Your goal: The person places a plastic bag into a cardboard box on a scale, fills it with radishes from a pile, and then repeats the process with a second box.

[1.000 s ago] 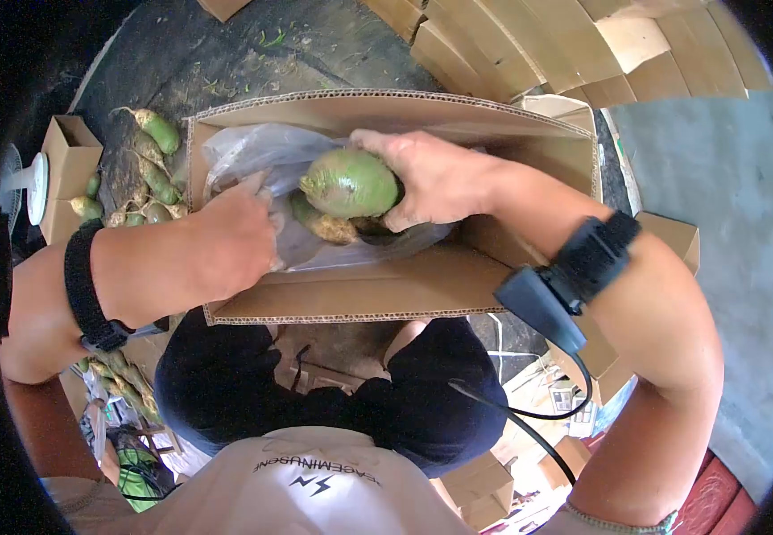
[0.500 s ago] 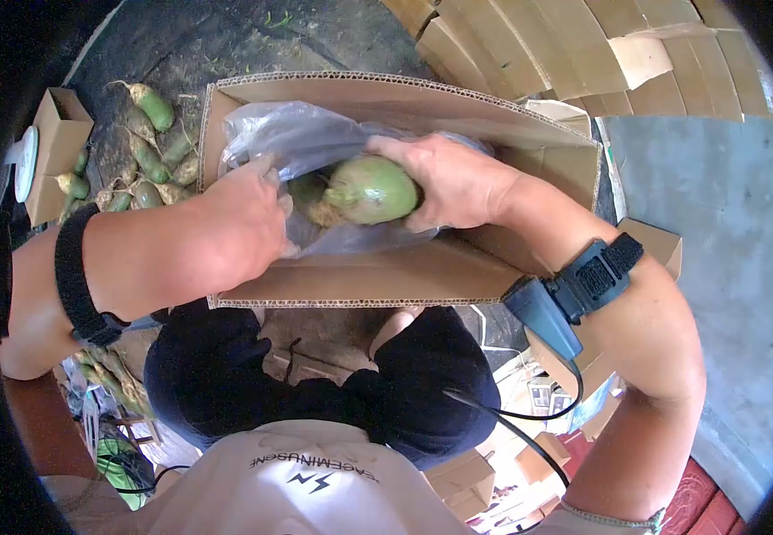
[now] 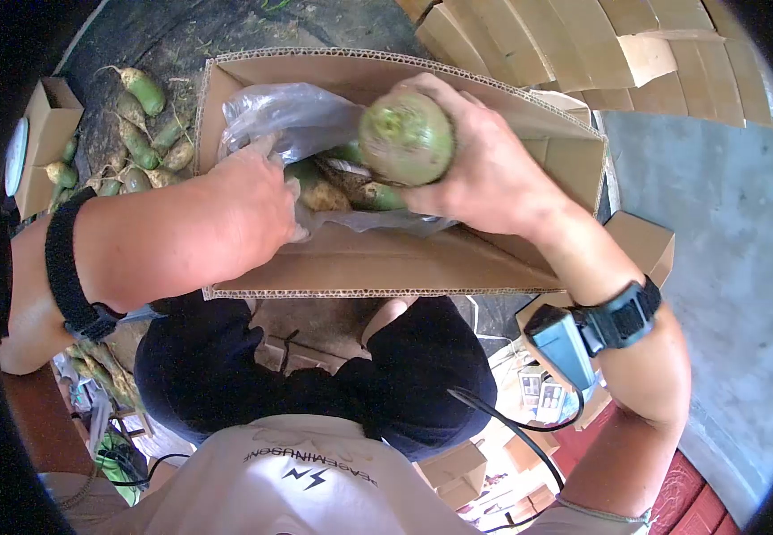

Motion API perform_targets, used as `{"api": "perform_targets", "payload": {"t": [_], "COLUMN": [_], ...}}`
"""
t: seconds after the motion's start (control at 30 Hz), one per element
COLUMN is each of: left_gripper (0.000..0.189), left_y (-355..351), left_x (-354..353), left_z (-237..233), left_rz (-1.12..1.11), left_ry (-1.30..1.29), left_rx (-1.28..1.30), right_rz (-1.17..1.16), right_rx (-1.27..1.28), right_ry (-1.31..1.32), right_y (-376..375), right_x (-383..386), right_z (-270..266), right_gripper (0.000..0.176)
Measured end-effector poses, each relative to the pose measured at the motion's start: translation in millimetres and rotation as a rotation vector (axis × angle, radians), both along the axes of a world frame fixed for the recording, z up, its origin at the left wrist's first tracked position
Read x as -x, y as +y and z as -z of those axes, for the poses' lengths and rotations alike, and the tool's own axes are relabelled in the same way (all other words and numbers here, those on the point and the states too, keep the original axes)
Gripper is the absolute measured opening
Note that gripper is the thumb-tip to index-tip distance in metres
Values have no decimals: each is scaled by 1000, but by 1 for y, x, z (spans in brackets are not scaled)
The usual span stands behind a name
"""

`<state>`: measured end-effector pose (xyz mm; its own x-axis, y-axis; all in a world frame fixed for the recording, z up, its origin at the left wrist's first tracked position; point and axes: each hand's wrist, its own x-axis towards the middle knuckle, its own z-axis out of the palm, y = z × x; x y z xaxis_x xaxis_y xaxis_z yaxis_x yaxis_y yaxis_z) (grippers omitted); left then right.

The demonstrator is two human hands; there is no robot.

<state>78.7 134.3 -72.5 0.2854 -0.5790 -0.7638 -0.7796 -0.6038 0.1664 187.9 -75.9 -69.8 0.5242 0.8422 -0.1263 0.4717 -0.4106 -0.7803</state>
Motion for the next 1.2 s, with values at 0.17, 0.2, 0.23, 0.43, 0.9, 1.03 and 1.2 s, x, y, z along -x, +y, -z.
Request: {"api": "perform_targets", "payload": {"t": [0.17,0.2,0.23,0.43,0.9,1.03,1.2], "left_gripper": [27,27,26,23,16,15,13], "left_y": [20,20,20,18,19,16,-3], "left_x": [15,17,17,16,22,24,-4], "left_z": [10,11,13,18,28,34,2], "left_rz": [4,1,0,-9,43,73,28], "left_ry": [-132,-144,-150,-196,-258,-293,-143], "left_rx": [132,150,167,244,282,281,223], "right_rz": [150,191,234,388,23,-351,-573], "right_rx": [32,60,90,320,849,1100,1115], "right_ry": [289,333,378,565,799,492,160], "right_y": [16,15,13,-15,-11,10,-21], "right_x": [9,7,4,-4,-19,-22,-36], "right_z": [34,40,45,73,114,137,171], "right_gripper": [67,66,65,42,66,70,71]}}
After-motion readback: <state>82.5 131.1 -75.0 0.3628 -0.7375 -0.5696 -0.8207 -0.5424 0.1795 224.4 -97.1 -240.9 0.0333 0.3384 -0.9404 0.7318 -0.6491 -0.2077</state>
